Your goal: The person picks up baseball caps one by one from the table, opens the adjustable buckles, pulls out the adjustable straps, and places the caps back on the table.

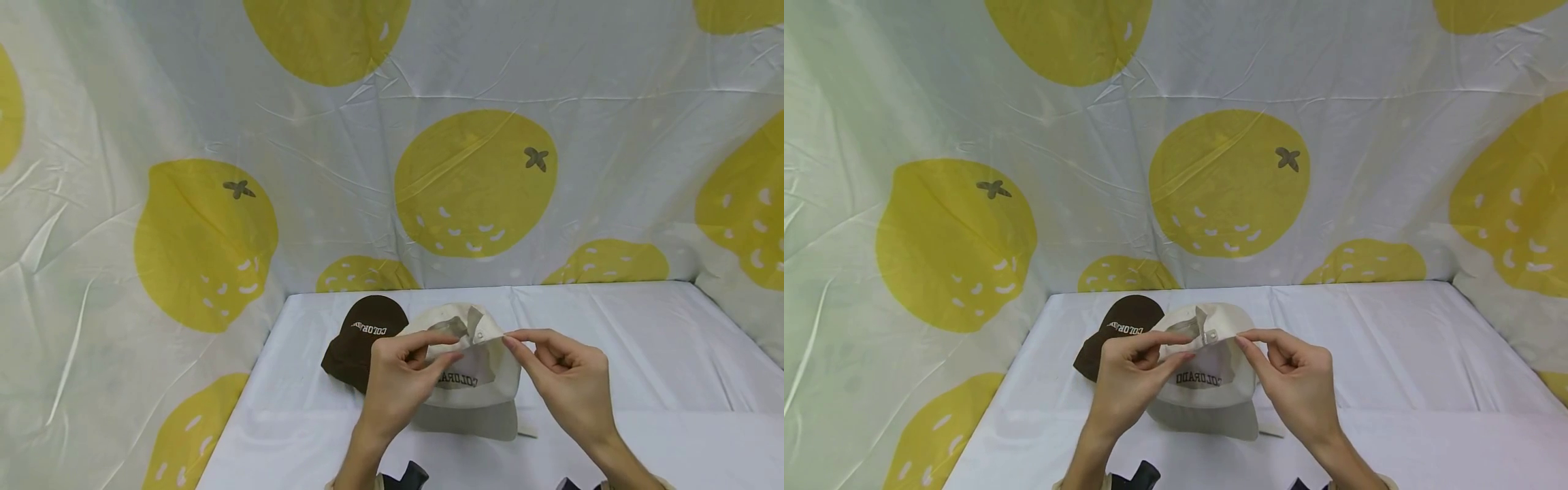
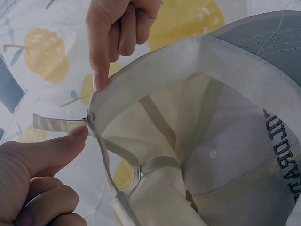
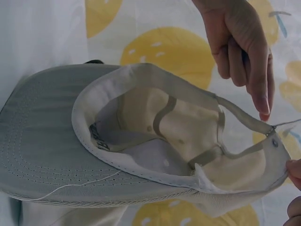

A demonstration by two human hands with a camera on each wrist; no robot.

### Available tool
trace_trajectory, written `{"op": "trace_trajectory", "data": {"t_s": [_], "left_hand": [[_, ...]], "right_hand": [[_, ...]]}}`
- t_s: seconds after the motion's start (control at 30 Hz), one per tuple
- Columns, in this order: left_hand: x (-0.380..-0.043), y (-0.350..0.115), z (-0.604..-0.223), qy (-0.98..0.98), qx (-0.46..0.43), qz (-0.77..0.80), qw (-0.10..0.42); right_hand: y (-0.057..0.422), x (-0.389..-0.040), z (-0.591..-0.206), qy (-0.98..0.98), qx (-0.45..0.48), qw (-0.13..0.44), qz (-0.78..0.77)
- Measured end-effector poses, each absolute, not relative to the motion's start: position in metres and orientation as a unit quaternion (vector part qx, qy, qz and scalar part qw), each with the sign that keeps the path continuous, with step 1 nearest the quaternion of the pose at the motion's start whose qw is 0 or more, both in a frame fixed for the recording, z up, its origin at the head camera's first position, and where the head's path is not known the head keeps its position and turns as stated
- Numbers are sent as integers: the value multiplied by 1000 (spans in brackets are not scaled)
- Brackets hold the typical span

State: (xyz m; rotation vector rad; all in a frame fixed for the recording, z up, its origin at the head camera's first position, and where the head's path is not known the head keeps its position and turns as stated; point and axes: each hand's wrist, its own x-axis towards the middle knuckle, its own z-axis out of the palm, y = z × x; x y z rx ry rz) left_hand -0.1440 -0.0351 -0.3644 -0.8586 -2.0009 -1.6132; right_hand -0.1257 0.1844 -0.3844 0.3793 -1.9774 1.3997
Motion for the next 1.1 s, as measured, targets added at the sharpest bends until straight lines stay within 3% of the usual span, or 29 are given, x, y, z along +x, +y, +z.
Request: {"op": "trace_trajectory", "data": {"t_s": [0.47, 0.8, 1.1], "left_hand": [[-148, -23, -369, -740, -307, -521, 294], [-151, -25, -370, -736, -310, -514, 314], [-152, -25, -368, -708, -338, -504, 361]], "right_hand": [[184, -126, -385, -761, 140, 328, 542], [184, -127, -387, -757, 160, 319, 547], [180, -131, -392, -730, 214, 355, 543]]}}
